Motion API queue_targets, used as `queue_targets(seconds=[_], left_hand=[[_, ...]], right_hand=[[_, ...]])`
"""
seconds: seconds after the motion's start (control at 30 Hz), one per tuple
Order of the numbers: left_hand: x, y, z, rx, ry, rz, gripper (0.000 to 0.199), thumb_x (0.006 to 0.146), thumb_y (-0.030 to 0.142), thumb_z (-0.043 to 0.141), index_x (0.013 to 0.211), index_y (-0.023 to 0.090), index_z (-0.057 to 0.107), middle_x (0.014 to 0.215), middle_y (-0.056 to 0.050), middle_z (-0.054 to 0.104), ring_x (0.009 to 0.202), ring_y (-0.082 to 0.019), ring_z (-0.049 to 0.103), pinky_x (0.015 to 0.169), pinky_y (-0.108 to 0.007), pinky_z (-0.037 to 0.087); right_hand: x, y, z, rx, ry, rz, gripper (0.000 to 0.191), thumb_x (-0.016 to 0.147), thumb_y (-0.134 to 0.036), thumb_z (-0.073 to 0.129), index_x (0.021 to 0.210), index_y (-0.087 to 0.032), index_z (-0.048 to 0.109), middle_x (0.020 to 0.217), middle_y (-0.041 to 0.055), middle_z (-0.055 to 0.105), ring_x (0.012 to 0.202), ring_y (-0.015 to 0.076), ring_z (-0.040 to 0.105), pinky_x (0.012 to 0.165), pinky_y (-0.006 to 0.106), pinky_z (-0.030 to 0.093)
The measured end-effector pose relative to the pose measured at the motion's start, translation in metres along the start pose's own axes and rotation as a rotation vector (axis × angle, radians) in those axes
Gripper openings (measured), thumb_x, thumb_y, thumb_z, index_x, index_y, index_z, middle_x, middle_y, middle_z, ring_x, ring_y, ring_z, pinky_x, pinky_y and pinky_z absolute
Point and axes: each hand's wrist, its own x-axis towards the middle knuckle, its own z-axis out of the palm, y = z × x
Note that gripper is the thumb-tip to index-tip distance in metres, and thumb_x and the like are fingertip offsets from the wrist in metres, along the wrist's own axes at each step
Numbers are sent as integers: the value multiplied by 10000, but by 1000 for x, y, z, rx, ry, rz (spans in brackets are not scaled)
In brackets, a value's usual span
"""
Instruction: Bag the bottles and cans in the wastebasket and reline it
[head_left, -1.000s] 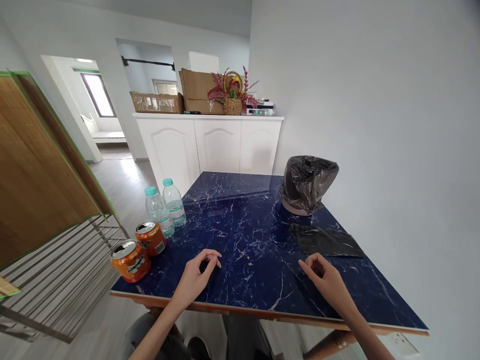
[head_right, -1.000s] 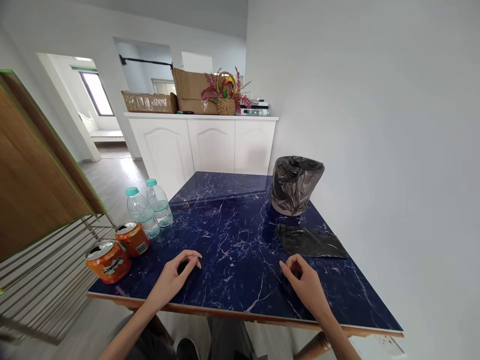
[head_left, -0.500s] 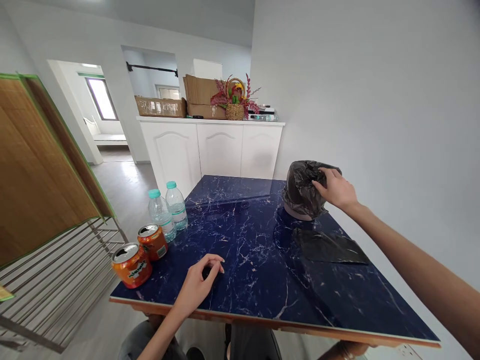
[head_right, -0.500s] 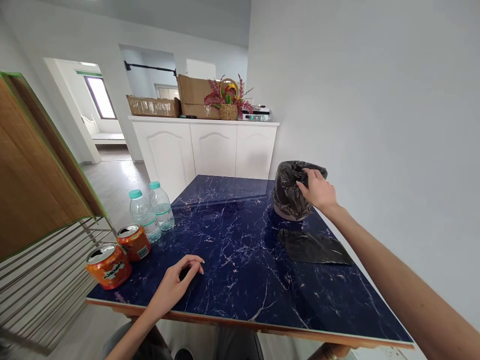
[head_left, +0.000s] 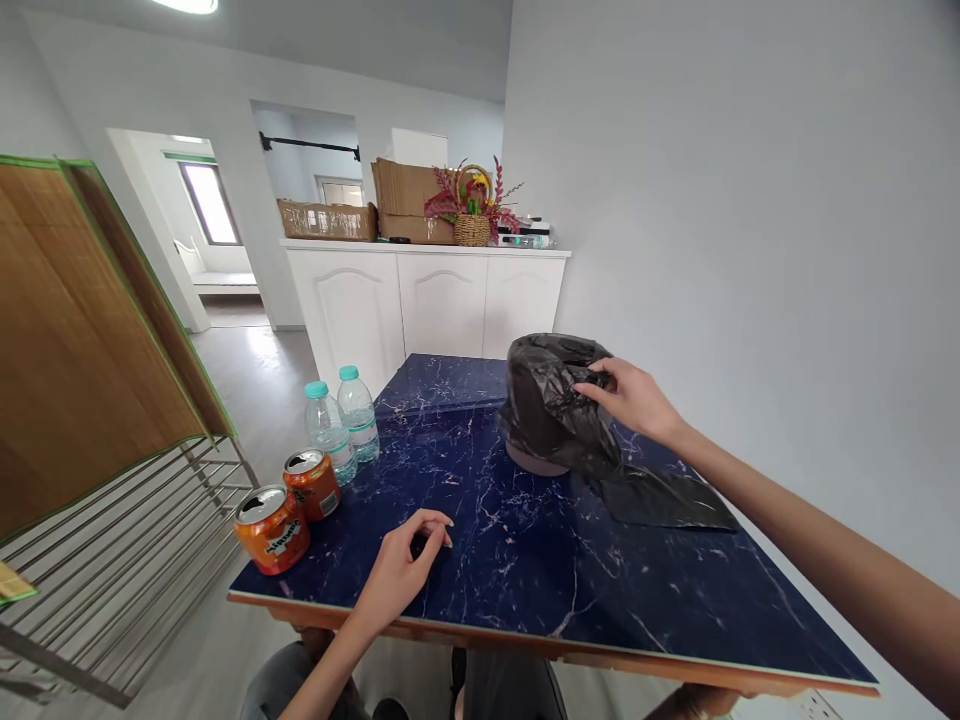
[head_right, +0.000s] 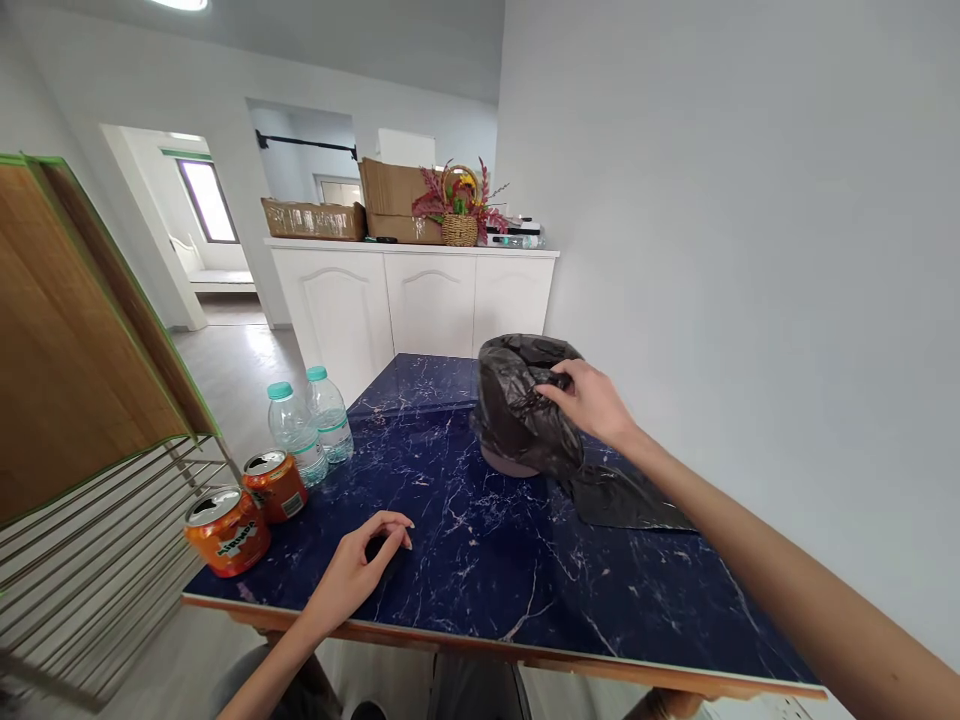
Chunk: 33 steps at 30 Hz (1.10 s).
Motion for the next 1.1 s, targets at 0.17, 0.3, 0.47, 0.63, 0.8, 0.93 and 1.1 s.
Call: queue_targets(seconds=[0.17,0.3,0.47,0.63,0.8,0.93,1.1], left_hand=[[-3,5,0,5,-15,-20,314,1062,490,517,1123,235,689,915,-46,776,874,-219,710,828,-306,515],[-3,8,0,-2,9,4,283,1050,454,534,1084,226,699,883,-39,777,857,-213,719,833,-302,515],[-3,9,0,10,6,4,283,1049,447,528,1093,223,696,884,-37,776,855,-210,720,809,-295,505],[-4,8,1,20,4,5,284,1043,454,535,1087,226,697,891,-40,781,870,-218,724,837,-307,507],[-4,5,1,24,5,19,274,1049,445,529,1090,228,690,891,-41,782,870,-218,724,875,-327,507],[-6,5,1,23,9,18,268,1055,436,525,1092,226,687,875,-35,773,847,-211,716,852,-322,510],[-12,11,1,54,0,46,255,1073,401,494,1088,230,683,901,-39,772,856,-205,722,811,-311,529]], right_hand=[[-46,-53,-14,164,-36,-152,396,1016,-593,612,1165,-233,683,1065,89,712,798,235,638,680,343,507],[-73,-74,-26,268,-38,-179,296,1028,-549,626,1108,-267,660,1082,71,679,899,246,631,735,355,519],[-108,-77,-19,488,240,-135,515,931,-463,792,1324,-289,509,1289,95,530,943,212,637,878,397,566],[-151,-66,8,562,195,-131,131,1035,-325,668,988,-261,564,942,20,588,866,191,611,801,325,512],[-182,-60,45,557,-93,-103,152,1080,-368,581,1022,-240,638,986,57,684,894,206,655,817,318,511],[-205,-51,67,569,-100,8,215,1068,-439,584,1072,-247,680,1065,75,709,1006,237,674,906,333,508],[-229,-26,79,621,194,352,381,999,-622,601,922,-250,633,882,36,652,817,221,623,740,303,493]])
